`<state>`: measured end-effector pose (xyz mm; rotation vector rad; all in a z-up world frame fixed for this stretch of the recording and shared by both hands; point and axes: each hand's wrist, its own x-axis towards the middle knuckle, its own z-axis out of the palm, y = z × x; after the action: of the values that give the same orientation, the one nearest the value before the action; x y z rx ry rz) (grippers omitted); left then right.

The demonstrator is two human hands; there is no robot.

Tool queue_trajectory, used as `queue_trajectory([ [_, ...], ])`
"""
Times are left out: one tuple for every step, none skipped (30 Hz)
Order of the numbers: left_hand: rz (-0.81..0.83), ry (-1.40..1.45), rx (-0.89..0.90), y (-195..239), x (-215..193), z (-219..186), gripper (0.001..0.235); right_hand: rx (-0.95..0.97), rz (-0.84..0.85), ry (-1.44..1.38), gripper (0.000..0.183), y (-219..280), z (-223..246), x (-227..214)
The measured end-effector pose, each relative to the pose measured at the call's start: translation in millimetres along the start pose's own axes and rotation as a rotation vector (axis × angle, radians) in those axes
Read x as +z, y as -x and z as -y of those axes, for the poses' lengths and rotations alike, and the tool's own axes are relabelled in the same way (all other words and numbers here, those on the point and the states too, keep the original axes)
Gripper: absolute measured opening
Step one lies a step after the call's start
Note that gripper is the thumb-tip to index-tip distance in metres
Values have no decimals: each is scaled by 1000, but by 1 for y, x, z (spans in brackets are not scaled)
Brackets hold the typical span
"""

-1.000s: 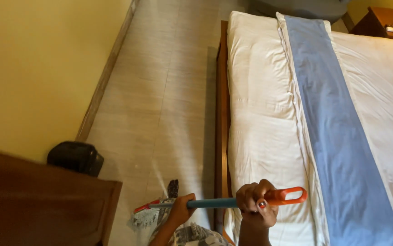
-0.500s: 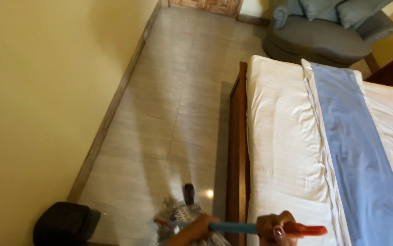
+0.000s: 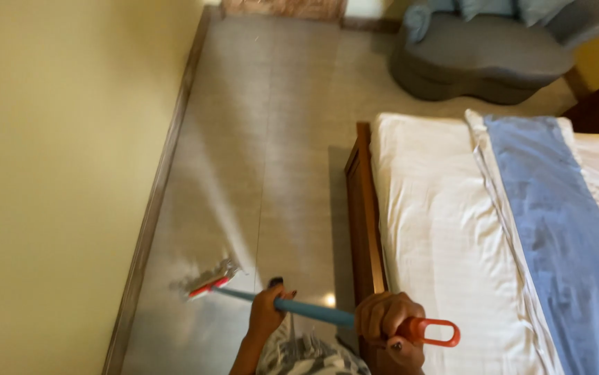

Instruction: Sweeping the floor with a broom and then mopping it with a mop in a hotel room and balcony.

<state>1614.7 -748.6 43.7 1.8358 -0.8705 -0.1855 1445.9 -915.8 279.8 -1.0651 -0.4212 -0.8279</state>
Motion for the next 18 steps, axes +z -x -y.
queue_trajectory([
  [26, 6, 19, -32, -4, 4, 37, -20, -17, 20, 32, -18, -15, -14],
  [46, -5, -41, -66, -7, 9, 38, -29, -26, -13, 33, -37, -30, -28],
  [82, -22, -113, -90, -14, 12, 39, -32, -55, -49, 35, -51, -44, -38],
  [124, -23, -106, -123, -15, 20, 39, -46, -91, -30, 35, -70, -58, -49],
  [165, -15, -89, -153, -19, 26, 39, -51, -128, -33, 35, -88, -71, -58],
  [207, -7, -73, -184, -22, 30, 39, -57, -165, -36, 36, -106, -82, -65],
  [237, 2, -50, -211, -23, 38, 39, -80, -182, -10, 36, -124, -92, -73],
  [278, -55, -36, -239, -24, 46, 41, -108, -197, -9, 35, -141, -101, -80],
  [295, -97, -7, -276, -13, 53, 44, -138, -183, 0, 34, -165, -109, -97],
  [302, -75, 30, -312, -4, 53, 44, -163, -172, 35, 34, -189, -113, -112],
  [390, -71, -14, -338, -4, 53, 46, -202, -187, 65, 34, -207, -116, -119],
  [477, -70, -58, -364, -1, 53, 48, -241, -201, 94, 33, -224, -119, -128],
  [510, -76, -54, -386, 6, 55, 48, -252, -230, 106, 33, -235, -124, -137],
  [539, 49, 10, -408, 15, 57, 38, -280, -231, 134, 32, -246, -129, -148],
  [565, 171, 82, -437, 24, 62, 27, -320, -226, 162, 31, -258, -138, -161],
  [597, 161, 94, -458, 31, 73, 27, -343, -251, 174, 31, -275, -148, -171],
  [652, 227, 90, -481, 43, 83, 25, -366, -181, 190, 30, -293, -156, -185],
  [708, 292, 84, -505, 56, 93, 26, -386, -111, 208, 30, -312, -165, -200],
])
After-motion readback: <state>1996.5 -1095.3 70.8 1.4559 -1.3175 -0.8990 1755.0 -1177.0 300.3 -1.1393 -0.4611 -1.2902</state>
